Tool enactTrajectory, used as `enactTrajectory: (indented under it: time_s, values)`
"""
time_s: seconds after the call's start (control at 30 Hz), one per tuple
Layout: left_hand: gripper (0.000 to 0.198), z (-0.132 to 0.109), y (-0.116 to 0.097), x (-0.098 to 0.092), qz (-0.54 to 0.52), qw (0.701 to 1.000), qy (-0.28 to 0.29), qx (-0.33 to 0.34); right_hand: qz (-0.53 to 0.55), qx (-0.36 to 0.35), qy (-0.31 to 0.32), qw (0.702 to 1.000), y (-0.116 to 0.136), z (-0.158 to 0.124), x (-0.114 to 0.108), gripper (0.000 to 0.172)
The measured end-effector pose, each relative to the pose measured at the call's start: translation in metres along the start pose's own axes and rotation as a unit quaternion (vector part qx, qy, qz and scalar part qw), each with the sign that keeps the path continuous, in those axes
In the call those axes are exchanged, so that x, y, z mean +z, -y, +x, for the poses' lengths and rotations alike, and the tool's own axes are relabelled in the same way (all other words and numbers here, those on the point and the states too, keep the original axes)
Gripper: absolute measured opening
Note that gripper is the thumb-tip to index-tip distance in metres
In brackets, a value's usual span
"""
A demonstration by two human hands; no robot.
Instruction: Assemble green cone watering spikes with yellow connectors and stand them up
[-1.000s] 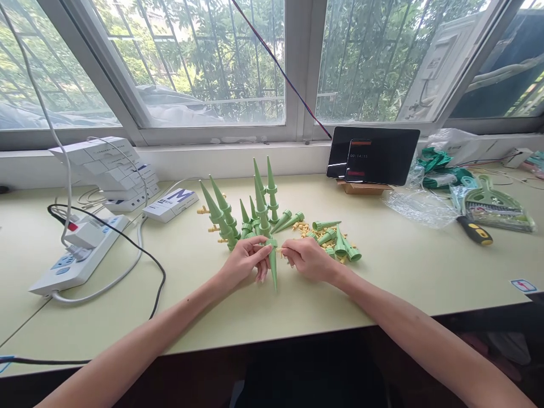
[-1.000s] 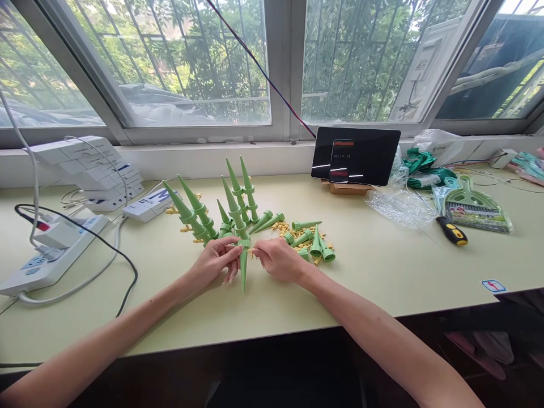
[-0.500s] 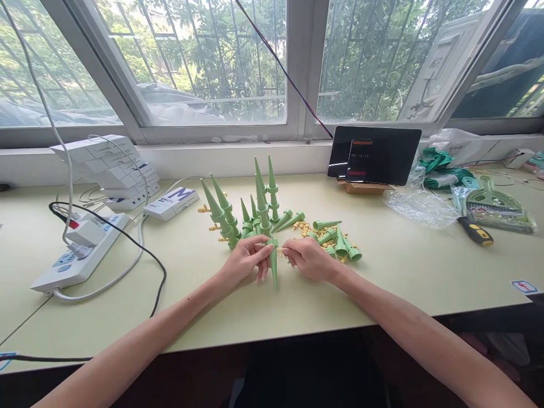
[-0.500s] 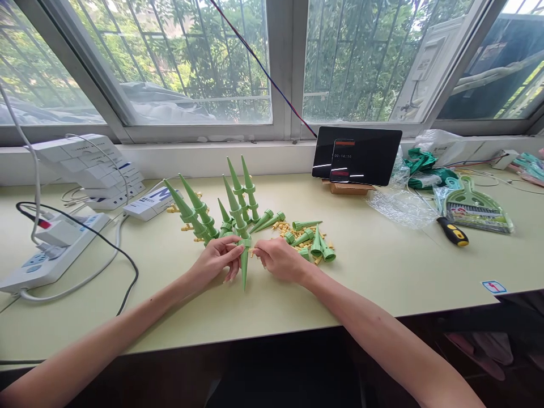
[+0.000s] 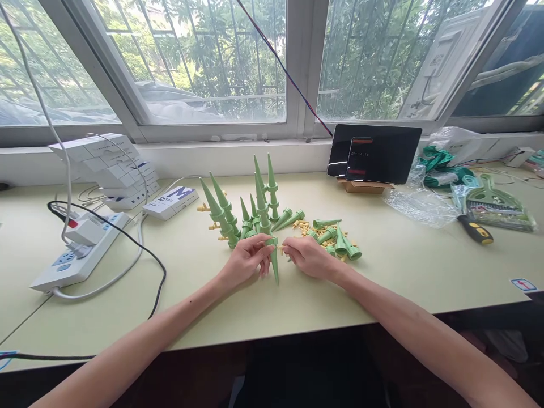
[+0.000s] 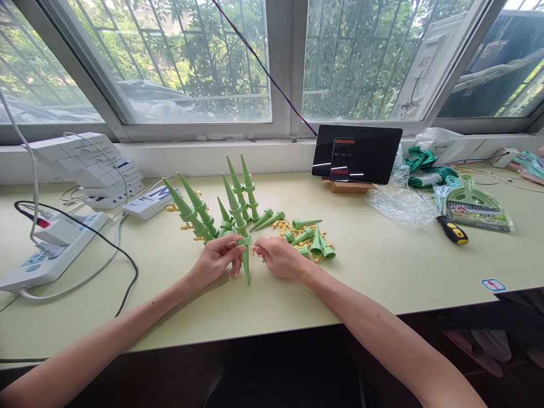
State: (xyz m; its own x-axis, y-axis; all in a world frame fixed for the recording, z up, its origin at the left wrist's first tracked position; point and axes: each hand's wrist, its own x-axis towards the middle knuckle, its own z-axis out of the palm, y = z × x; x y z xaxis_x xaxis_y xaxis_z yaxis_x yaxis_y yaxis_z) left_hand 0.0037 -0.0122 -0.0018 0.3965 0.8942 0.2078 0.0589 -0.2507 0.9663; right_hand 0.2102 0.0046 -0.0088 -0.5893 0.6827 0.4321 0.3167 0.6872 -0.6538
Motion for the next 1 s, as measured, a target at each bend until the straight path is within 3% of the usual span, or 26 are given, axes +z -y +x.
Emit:
enactTrajectory:
  time_s: [0.37,0.67,1.0]
  values:
    - [0.025,0.0031,-0.0015,-0.0070,-0.071,0.990,0.049,-0.108,-0.003,0.001,0.008,1.000,0.0011,-0.0012,0.0020,0.029]
    - [0.024,0.0015,-0.0015,-0.0027,-0.014,0.999,0.023,-0.031,-0.021,0.003,0.006,1.000,-0.0034,-0.0014,0.0025,0.026]
    - [0.027,0.0022,-0.0092,-0.0015,-0.010,0.998,0.030,-0.052,-0.008,-0.002,-0.005,1.000,-0.0033,-0.0013,0.0031,0.026]
